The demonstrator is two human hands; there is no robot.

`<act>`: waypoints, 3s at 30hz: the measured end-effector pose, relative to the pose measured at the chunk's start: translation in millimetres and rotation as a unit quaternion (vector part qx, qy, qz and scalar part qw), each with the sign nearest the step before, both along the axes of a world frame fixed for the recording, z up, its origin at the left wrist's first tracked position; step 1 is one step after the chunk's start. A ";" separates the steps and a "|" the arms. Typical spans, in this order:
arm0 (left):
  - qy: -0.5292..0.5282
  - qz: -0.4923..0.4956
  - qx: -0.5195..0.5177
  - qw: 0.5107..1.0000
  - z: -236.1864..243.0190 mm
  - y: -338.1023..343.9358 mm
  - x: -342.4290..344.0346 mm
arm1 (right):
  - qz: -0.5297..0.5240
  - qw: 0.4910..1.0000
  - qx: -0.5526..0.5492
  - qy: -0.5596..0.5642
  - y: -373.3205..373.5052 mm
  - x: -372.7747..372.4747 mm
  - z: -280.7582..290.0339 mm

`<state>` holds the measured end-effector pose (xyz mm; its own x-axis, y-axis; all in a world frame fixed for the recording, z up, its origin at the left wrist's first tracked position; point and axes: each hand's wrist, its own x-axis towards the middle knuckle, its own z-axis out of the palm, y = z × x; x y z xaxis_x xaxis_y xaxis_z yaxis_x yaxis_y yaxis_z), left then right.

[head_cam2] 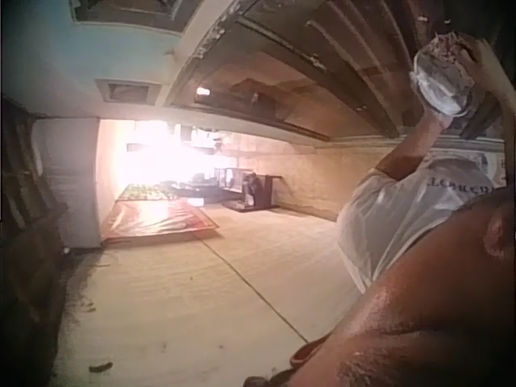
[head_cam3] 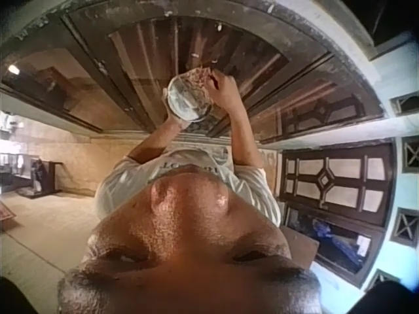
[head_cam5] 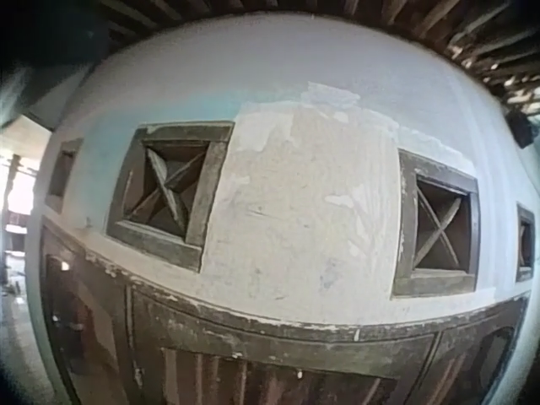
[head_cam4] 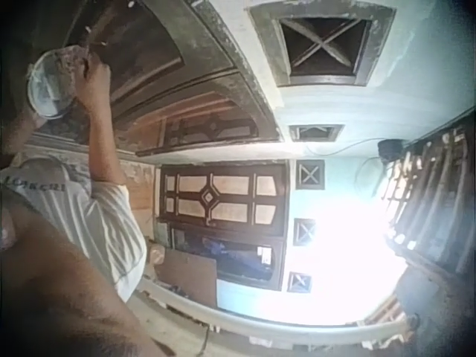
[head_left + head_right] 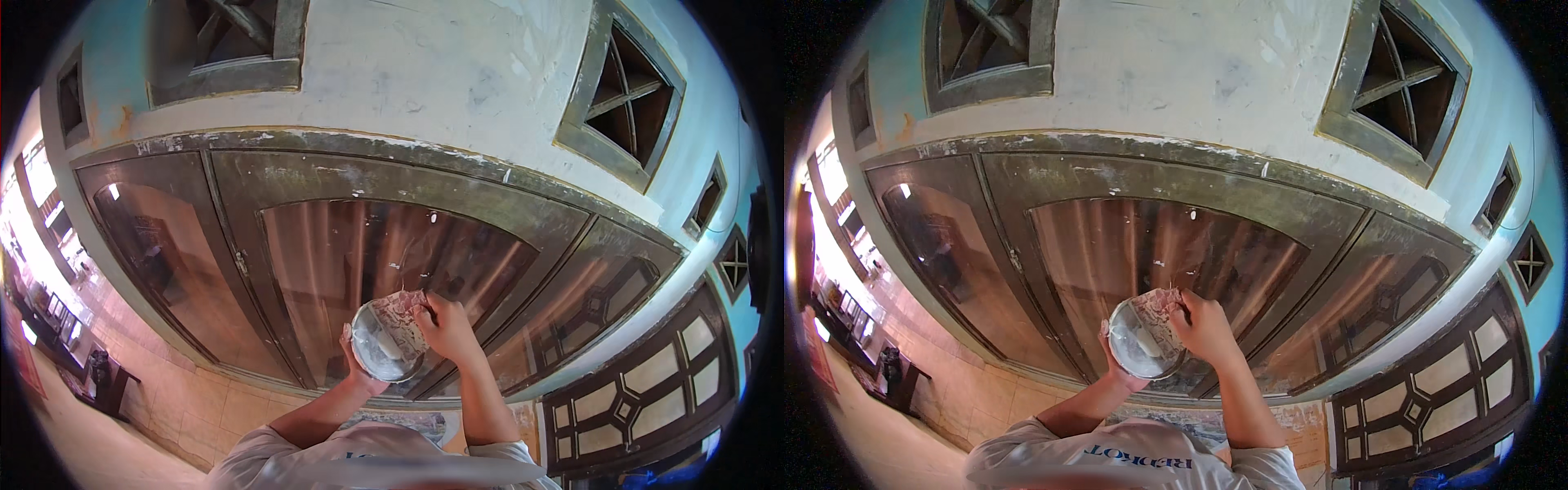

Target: Applying wall putty to fill and smooth areas of a wall using a putty knife.

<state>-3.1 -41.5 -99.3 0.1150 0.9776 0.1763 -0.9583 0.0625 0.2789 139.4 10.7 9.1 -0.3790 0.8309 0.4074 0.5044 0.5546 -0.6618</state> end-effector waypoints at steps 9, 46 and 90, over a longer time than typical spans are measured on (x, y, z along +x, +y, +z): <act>-0.048 0.040 0.024 0.998 3.9 12.7 -50.3 | 0.153 0.929 -0.248 0.227 20.0 -12.8 -33.0; -0.048 0.127 0.052 0.989 57.0 4.9 -134.9 | 0.003 0.975 0.222 0.020 98.3 -96.8 380.7; -0.074 0.064 0.074 0.992 40.6 21.3 -115.0 | 0.044 0.663 0.721 -0.194 92.0 -115.7 361.8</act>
<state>-118.1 -20.2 -58.7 -0.0456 0.9449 0.3242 -0.9869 -0.0929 0.1319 23.7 102.7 371.0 -0.7095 -0.3495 0.6119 0.4055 0.5076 0.7602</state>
